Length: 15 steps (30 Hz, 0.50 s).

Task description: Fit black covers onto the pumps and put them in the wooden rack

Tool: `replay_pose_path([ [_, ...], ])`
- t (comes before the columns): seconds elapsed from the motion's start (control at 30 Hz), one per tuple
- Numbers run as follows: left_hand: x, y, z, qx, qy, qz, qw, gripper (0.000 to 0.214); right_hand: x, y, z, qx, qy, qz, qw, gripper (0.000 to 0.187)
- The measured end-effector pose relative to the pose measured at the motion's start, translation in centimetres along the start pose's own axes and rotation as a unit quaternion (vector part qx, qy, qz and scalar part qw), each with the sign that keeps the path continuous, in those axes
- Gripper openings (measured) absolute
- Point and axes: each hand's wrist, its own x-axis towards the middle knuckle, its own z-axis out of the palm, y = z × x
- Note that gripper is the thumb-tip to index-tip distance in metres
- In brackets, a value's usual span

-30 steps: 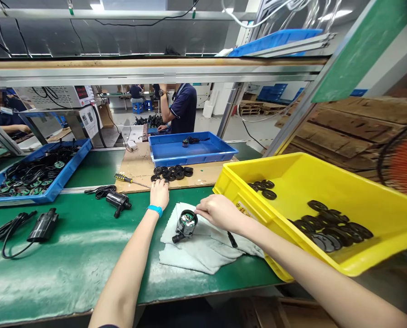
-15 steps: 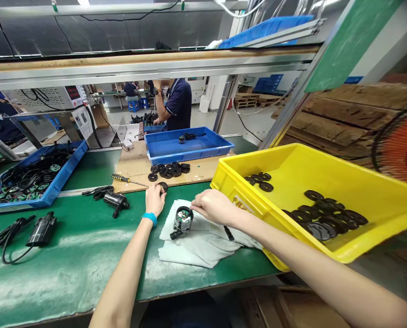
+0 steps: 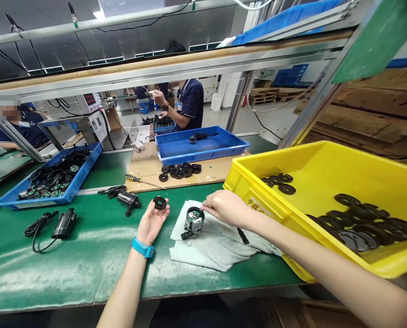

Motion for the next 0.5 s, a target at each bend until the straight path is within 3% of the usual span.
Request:
replay_pose_path([
  [0.23,-0.2,-0.8,0.8,0.1,-0.005,0.03,0.995,0.057,0.0,-0.3,-0.5,-0.005,-0.011,0.019,1.0,0.032],
  [0.4,-0.6,-1.4,1.5,0.15,-0.003,0.007,0.989,0.05,0.2,-0.2,-0.4,-0.002,-0.007,0.025,1.0,0.03],
  [0.5,-1.0,-1.9,2.2,0.212,0.014,0.073,0.974,0.046,0.3,-0.2,-0.6,0.003,-0.01,0.025,1.0,0.031],
])
